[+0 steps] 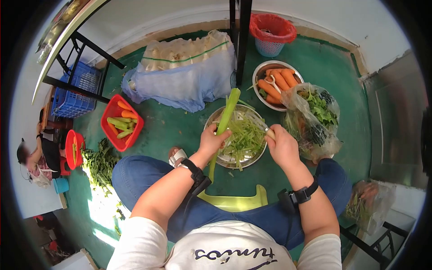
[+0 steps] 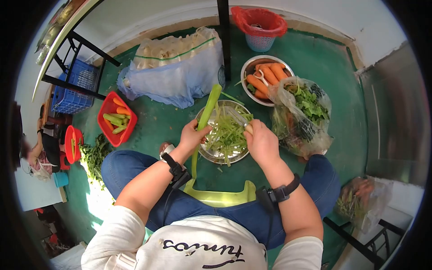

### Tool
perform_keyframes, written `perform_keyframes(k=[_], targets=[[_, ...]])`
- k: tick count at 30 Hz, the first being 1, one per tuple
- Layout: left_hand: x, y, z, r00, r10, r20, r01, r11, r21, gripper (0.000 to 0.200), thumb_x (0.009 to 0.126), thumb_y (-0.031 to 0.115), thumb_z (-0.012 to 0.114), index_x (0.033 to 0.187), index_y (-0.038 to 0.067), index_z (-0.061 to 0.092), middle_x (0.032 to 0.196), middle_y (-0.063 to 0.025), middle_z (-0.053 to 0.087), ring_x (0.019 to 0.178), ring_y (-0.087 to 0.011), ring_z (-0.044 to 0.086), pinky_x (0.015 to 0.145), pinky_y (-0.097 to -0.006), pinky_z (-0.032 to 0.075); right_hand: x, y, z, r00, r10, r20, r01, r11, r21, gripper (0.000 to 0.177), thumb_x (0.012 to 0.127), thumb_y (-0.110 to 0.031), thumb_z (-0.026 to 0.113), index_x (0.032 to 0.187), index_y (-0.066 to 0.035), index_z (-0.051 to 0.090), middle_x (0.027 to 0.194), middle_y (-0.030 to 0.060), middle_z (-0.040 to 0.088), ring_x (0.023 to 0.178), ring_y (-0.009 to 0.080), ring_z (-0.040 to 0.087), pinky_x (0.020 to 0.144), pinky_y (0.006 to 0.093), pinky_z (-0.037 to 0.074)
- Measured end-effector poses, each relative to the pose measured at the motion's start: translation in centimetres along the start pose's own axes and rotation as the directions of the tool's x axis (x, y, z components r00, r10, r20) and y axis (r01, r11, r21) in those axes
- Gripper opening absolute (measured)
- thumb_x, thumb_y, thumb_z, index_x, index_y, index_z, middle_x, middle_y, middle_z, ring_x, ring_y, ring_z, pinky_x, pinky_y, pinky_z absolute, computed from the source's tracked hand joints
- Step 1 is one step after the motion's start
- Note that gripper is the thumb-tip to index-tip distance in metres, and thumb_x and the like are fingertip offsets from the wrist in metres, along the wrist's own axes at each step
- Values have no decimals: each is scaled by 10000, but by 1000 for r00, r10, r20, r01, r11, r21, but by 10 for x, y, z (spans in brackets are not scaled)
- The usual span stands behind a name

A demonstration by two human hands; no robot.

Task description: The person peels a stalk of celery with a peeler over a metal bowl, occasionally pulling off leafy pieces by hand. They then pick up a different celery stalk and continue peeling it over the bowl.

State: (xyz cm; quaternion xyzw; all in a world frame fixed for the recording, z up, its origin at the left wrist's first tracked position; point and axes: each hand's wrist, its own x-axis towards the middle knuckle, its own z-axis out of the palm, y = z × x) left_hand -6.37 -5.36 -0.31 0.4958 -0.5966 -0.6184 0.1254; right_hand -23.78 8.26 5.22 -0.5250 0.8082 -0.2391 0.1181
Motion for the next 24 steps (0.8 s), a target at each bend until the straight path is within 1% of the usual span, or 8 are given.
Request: perform_keyframes(k=[2,5,9,11,12,15,18,24], targets=[[-3,0,-2,995,-60,77,70,989,-129,220,778,192,615,799,14,488,636,-18,513,509,-77,488,463,-235,413,2,1,4,998,62,-13,-60,992,109,255,726,-102,587,928,-22,454,810,178,552,736,351,541,609,410,437],[-5,-12,-4,989,-68,132,88,984,-154,210,807,198,589,839,13,494,653,-7,497,570,-80,479,527,-226,411,3,0,13,995,96,22,-98,964,246,230,772,-107,545,967,-22,458,846,192,552,769,381,531,647,418,425],[-16,-23,-6,953,-48,299,126,960,-248,179,837,182,545,886,17,495,706,-8,500,657,-85,476,613,-234,401,5,0,36,999,50,18,-52,969,241,240,750,-98,560,954,-24,459,863,177,558,802,363,527,680,430,410],[-23,-22,-5,921,1,391,159,913,-376,152,839,141,531,929,24,494,740,-12,508,687,-94,474,634,-239,392,4,-4,44,993,-118,4,116,980,161,235,747,-68,537,967,-35,461,894,144,543,854,326,504,731,412,379],[-26,-20,-4,920,0,393,160,913,-375,152,839,141,531,929,24,494,740,-12,508,687,-94,474,634,-239,392,4,-7,46,993,-115,4,113,980,161,235,747,-68,537,967,-35,461,894,144,543,854,326,504,731,412,379],[-31,-20,-8,914,-18,406,187,906,-380,114,829,108,533,910,32,508,751,-14,511,686,-97,474,621,-238,389,2,-17,59,939,-337,67,328,937,119,202,732,-60,484,932,-58,463,843,101,498,824,279,473,720,372,354],[-32,-24,-11,891,-90,445,276,885,-375,88,814,81,541,884,34,517,751,-14,514,676,-100,481,601,-236,389,1,-23,65,898,-392,197,398,917,14,240,721,-45,497,959,-39,466,878,120,497,850,288,471,742,375,356],[-27,-29,-15,880,-100,464,291,887,-360,116,798,90,562,888,31,517,719,-6,491,592,-84,445,531,-218,366,6,-25,82,918,-357,172,383,911,-153,205,699,-53,453,904,-58,449,855,89,497,828,252,488,719,365,361]])
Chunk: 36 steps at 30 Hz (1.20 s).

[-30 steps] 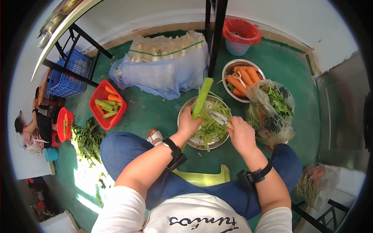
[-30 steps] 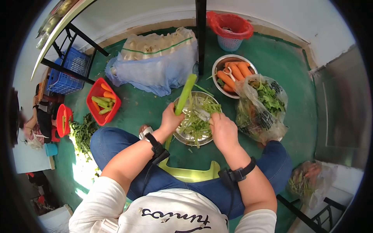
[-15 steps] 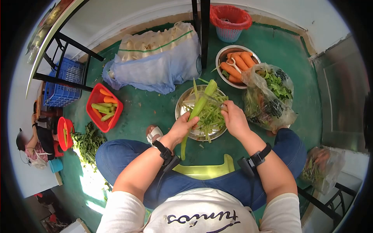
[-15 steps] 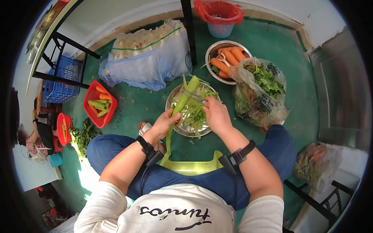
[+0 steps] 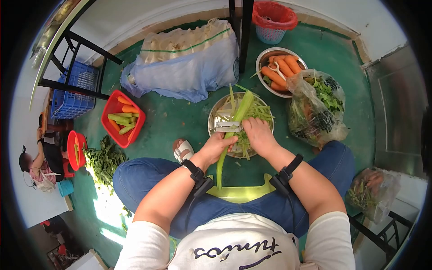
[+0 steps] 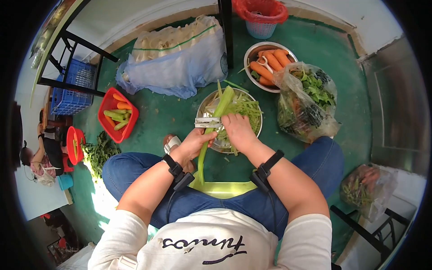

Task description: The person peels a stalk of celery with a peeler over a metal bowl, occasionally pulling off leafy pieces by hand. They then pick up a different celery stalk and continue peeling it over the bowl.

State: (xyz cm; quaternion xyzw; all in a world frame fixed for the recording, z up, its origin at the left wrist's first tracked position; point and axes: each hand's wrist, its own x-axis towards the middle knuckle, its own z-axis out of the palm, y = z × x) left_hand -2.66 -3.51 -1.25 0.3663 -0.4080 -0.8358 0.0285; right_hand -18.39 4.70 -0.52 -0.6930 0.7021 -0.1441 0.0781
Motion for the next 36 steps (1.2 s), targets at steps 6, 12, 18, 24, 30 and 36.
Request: perform_keyframes(k=[6,12,18,24,30,36], targets=[[1,3,-4,999,42,-12,-43,999,-1,183,796,106,570,934,27,480,708,-3,478,579,-80,433,524,-210,359,3,1,5,1000,25,0,-25,1000,0,213,701,-54,458,914,-59,446,866,92,497,827,254,491,709,374,368],[1,2,-5,1000,20,-15,-20,998,-60,177,794,85,561,938,37,469,696,3,467,568,-77,426,512,-209,355,4,6,11,998,58,-10,-58,998,-23,208,711,-52,459,918,-65,447,869,90,502,817,253,501,698,380,378],[1,1,-6,1000,-6,-19,5,999,-52,128,799,68,550,883,40,458,704,-1,461,575,-79,437,505,-209,362,2,17,14,979,205,4,-205,979,1,188,721,-25,424,908,-46,429,861,115,504,836,291,495,690,408,369],[-1,0,-9,999,-40,-12,39,997,-65,114,803,70,546,862,42,453,706,-4,460,563,-75,436,481,-201,362,-1,28,19,964,263,35,-263,965,-25,204,731,-34,451,934,-57,443,908,106,519,875,271,515,706,422,399],[-2,-6,-16,998,-68,-14,68,997,-31,116,806,79,547,855,37,451,667,-4,449,534,-79,421,470,-219,346,-7,45,23,918,387,83,-390,920,34,201,731,-18,446,929,-52,451,906,122,530,905,296,512,715,465,390],[-1,-13,-21,994,-113,-14,113,994,8,116,812,86,543,856,37,448,640,5,430,512,-76,412,443,-212,337,-13,45,31,872,440,216,-456,889,31,168,738,-16,439,903,-45,443,913,148,536,899,316,515,688,494,386]])
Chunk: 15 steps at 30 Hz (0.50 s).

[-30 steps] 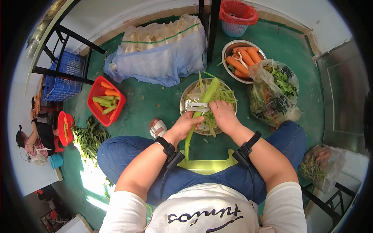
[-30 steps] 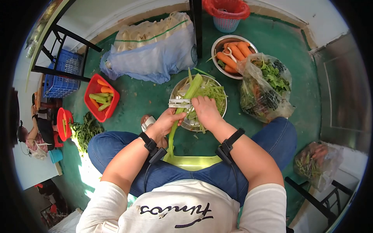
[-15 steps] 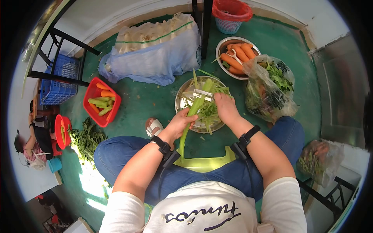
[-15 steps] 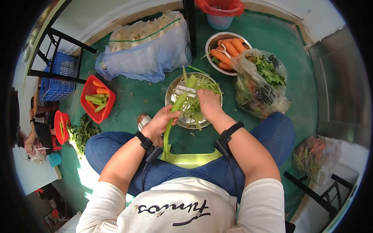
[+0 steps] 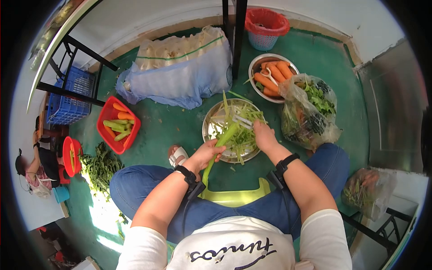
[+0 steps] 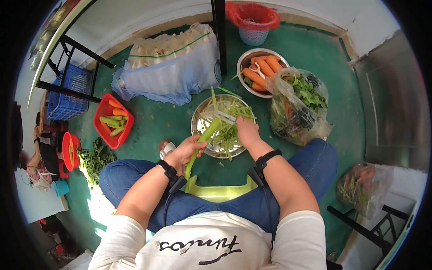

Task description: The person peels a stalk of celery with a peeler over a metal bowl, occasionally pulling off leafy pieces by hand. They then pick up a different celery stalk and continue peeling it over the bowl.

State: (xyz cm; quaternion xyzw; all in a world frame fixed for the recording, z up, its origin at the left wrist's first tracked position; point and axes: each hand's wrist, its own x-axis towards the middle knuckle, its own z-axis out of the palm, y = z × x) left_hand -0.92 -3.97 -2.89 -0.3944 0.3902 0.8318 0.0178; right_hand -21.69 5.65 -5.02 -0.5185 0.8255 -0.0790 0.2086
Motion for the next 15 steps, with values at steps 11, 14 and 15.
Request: perform_keyframes(k=[11,14,15], targets=[[-2,1,4,995,-96,-11,95,995,-38,86,830,86,513,864,35,454,637,4,426,503,-78,407,428,-210,335,3,11,17,997,-8,83,1,997,81,188,752,-5,460,930,-31,405,931,186,534,917,368,503,691,502,368],[-3,-2,-1,994,-105,0,105,994,-6,127,815,91,539,880,38,443,665,-15,455,528,-79,436,435,-199,349,7,18,16,971,126,206,-145,986,83,257,749,-16,480,992,-56,407,1003,175,537,960,354,499,725,514,370],[-5,0,-5,995,-100,-11,100,995,-3,127,815,91,539,880,38,443,665,-15,455,528,-79,436,435,-199,349,11,15,20,972,114,204,-135,987,90,257,749,-16,480,992,-56,407,1003,175,537,960,354,499,725,514,370]])
